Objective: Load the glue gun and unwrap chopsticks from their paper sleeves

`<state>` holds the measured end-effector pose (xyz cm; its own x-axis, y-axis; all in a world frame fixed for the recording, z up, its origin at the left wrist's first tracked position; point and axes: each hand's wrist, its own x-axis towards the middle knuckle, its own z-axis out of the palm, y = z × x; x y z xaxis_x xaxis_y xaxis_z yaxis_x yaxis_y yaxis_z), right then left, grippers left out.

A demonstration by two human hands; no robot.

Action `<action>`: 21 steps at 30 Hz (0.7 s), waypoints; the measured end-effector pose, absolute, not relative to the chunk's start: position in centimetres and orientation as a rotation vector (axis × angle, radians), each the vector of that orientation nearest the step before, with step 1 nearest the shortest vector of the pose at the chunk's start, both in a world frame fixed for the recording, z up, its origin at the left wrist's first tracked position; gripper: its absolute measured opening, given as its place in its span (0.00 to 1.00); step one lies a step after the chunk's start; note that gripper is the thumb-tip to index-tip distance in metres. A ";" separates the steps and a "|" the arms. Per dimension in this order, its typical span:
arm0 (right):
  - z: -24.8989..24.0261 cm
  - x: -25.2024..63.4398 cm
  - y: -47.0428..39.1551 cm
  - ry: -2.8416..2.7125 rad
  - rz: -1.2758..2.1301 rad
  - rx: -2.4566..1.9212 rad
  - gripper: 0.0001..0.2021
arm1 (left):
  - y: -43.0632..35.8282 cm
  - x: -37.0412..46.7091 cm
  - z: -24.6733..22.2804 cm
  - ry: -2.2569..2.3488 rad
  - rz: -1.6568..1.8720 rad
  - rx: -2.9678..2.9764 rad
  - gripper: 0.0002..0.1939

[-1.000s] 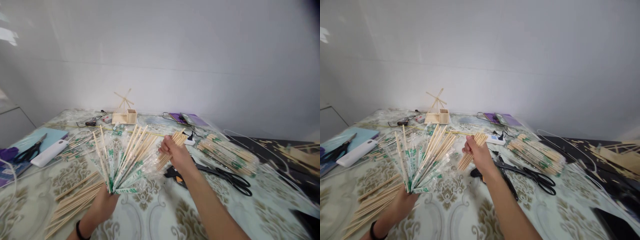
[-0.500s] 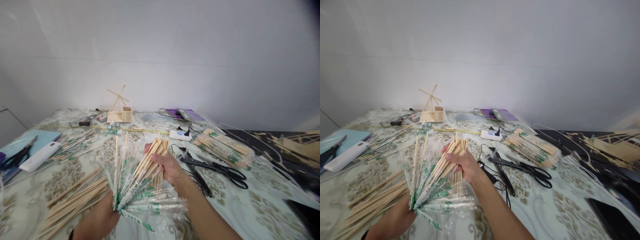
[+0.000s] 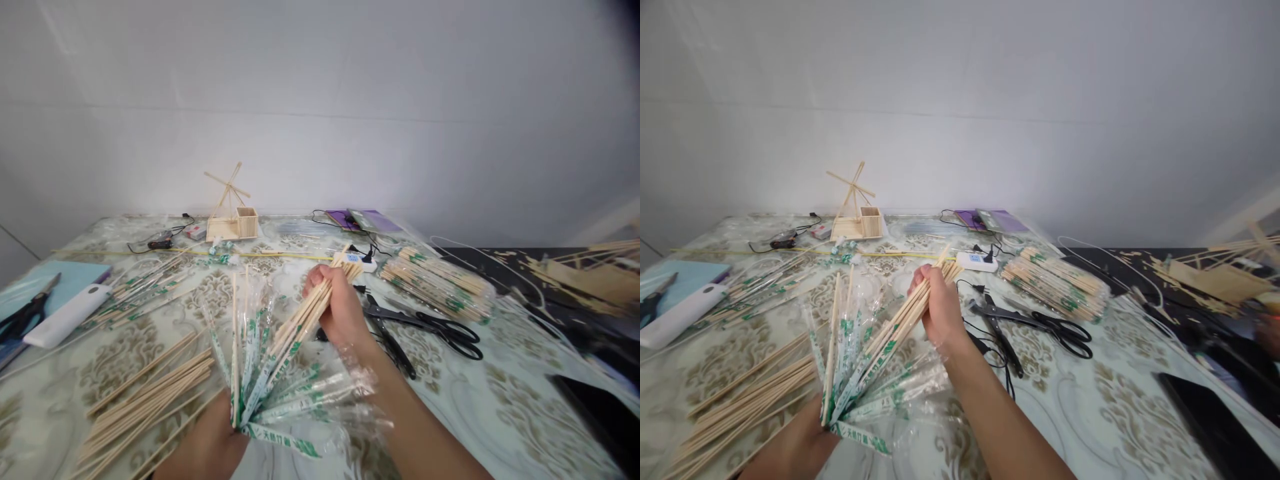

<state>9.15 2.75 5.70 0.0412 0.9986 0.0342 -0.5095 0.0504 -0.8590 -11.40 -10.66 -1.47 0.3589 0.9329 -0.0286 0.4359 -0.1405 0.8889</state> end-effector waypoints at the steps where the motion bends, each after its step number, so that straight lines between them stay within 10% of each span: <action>1: 5.9 9.1 2.7 -0.762 1.367 -0.774 0.14 | -10.6 -11.4 -1.3 1.208 0.704 1.741 0.15; 21: 15.5 23.8 0.9 -0.120 0.925 -0.430 0.23 | -8.4 -15.3 -2.3 1.420 1.011 1.478 0.11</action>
